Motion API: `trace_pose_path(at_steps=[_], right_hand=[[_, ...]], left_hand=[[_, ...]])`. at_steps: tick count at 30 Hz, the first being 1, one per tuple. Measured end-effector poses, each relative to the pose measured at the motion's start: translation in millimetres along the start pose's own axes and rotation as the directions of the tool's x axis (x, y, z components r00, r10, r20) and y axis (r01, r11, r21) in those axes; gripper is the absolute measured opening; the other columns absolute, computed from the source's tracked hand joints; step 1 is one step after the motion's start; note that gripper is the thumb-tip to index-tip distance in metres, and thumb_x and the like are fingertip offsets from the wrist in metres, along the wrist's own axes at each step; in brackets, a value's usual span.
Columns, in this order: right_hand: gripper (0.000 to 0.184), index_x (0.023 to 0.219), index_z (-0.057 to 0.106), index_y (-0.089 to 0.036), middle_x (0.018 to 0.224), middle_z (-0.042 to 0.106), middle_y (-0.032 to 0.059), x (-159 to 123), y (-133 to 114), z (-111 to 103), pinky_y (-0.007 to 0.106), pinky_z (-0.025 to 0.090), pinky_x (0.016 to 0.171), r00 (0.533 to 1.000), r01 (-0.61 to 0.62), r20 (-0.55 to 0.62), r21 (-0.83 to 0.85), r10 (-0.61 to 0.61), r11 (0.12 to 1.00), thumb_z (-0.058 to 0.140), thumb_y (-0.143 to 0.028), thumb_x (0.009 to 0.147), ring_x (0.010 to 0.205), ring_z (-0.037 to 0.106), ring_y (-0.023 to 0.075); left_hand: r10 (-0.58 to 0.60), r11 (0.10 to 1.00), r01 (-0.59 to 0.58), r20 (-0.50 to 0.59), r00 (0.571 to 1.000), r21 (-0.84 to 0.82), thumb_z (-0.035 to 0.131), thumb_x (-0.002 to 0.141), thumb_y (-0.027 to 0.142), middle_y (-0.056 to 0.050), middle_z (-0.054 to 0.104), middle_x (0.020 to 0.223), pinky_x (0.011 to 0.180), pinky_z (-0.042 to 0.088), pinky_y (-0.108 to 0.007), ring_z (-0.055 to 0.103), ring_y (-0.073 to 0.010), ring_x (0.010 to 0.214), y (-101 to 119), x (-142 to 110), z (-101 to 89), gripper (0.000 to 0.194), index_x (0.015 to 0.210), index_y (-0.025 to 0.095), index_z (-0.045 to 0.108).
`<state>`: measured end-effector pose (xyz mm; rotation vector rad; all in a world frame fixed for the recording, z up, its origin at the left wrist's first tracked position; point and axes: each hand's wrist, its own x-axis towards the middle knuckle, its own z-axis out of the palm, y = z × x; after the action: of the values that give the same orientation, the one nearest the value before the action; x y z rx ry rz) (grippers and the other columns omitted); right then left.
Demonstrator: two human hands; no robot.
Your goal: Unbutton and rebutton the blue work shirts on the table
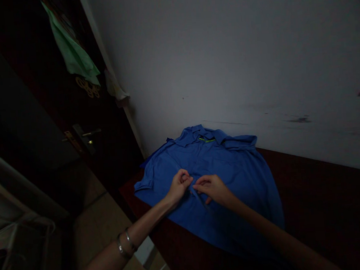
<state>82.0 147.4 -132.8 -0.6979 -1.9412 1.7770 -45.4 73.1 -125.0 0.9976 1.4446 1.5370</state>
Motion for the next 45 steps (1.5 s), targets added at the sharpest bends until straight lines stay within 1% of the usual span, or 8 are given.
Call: trace_pose_path(at_steps=[4,8,13,22,30,33,39,45], right_hand=[[0.023,0.077,0.061,-0.015,0.068,0.059,0.0041,-2.0,1.1,0.8,0.020,0.046,0.036,0.989,0.132,-0.048,-0.159,-0.141,0.978,0.058,-0.036,0.068,0.063,0.058,0.0161],[0.015,0.076,0.062,-0.016,0.076,0.060,0.0062,-5.2,-1.8,-1.7,0.020,0.048,0.044,0.938,0.294,-0.088,-0.316,-0.336,0.902,0.056,-0.029,0.071,0.068,0.057,0.0154],[0.021,0.077,0.057,-0.016,0.066,0.055,0.0022,-2.4,2.7,-1.5,0.019,0.047,0.036,0.990,0.125,-0.056,-0.094,-0.131,0.988,0.058,-0.035,0.068,0.066,0.057,0.0155],[0.025,0.068,0.053,-0.014,0.065,0.055,0.0023,-1.7,-5.4,-6.1,0.027,0.052,0.045,0.988,-0.124,0.118,0.216,0.100,0.968,0.067,-0.032,0.058,0.072,0.058,0.0179],[0.024,0.070,0.054,-0.014,0.067,0.055,0.0026,-4.7,-4.9,-10.9,0.028,0.052,0.049,0.974,-0.151,0.205,0.268,0.097,0.951,0.066,-0.032,0.060,0.075,0.057,0.0176],[0.024,0.071,0.053,-0.014,0.067,0.054,0.0029,-4.7,-4.7,-9.8,0.028,0.052,0.049,0.974,-0.148,0.207,0.258,0.095,0.955,0.065,-0.032,0.060,0.075,0.057,0.0184],[0.026,0.072,0.053,-0.014,0.067,0.053,0.0025,-4.9,-8.5,-9.2,0.028,0.052,0.045,0.974,-0.128,0.211,0.205,0.084,0.970,0.064,-0.033,0.059,0.075,0.055,0.0190],[0.025,0.072,0.053,-0.014,0.066,0.052,0.0020,-5.5,-10.8,-14.0,0.029,0.052,0.046,0.969,-0.131,0.231,0.187,0.086,0.974,0.063,-0.034,0.061,0.072,0.055,0.0175]], left_hand=[[-0.036,0.997,0.027,-0.125,0.991,-0.074,0.068,0.062,0.031,0.008,0.045,0.052,0.041,0.025,-0.013,0.039,-0.0026,0.042,-1.3,-4.8,5.6,0.030,0.079,0.016,0.047],[-0.184,0.937,0.109,-0.203,0.962,-0.331,0.070,0.060,0.022,0.000,0.057,0.069,0.054,0.040,-0.016,0.053,-0.0068,0.060,2.8,-17.5,12.7,0.028,0.083,0.013,0.057],[-0.277,0.912,0.196,-0.187,0.943,-0.362,0.072,0.055,0.016,-0.004,0.063,0.073,0.066,0.043,-0.020,0.056,-0.0093,0.067,4.3,-28.4,12.3,0.023,0.076,0.011,0.064],[-0.156,0.976,0.109,-0.255,0.954,-0.189,0.075,0.052,0.021,0.001,0.058,0.060,0.055,0.039,-0.019,0.050,-0.0066,0.054,-0.9,-28.4,5.8,0.025,0.071,0.011,0.063],[-0.167,0.926,0.162,0.015,0.986,-0.342,0.071,0.059,0.019,-0.003,0.058,0.067,0.071,0.042,-0.022,0.055,-0.0091,0.066,3.3,-31.6,-0.2,0.016,0.067,0.009,0.061],[-0.171,0.943,0.163,-0.003,0.985,-0.291,0.071,0.060,0.023,-0.003,0.058,0.067,0.068,0.042,-0.022,0.054,-0.0093,0.065,4.2,-32.0,-1.6,0.019,0.068,0.009,0.061],[-0.145,0.986,0.155,-0.134,0.980,0.062,0.075,0.052,0.034,0.002,0.054,0.053,0.048,0.033,-0.017,0.046,-0.0057,0.047,3.4,-33.4,-0.5,0.033,0.070,0.009,0.061],[-0.161,0.984,0.160,0.007,0.987,0.076,0.071,0.056,0.038,-0.001,0.057,0.058,0.045,0.037,-0.018,0.050,-0.0068,0.045,3.1,-34.6,-4.8,0.035,0.073,0.009,0.061]])
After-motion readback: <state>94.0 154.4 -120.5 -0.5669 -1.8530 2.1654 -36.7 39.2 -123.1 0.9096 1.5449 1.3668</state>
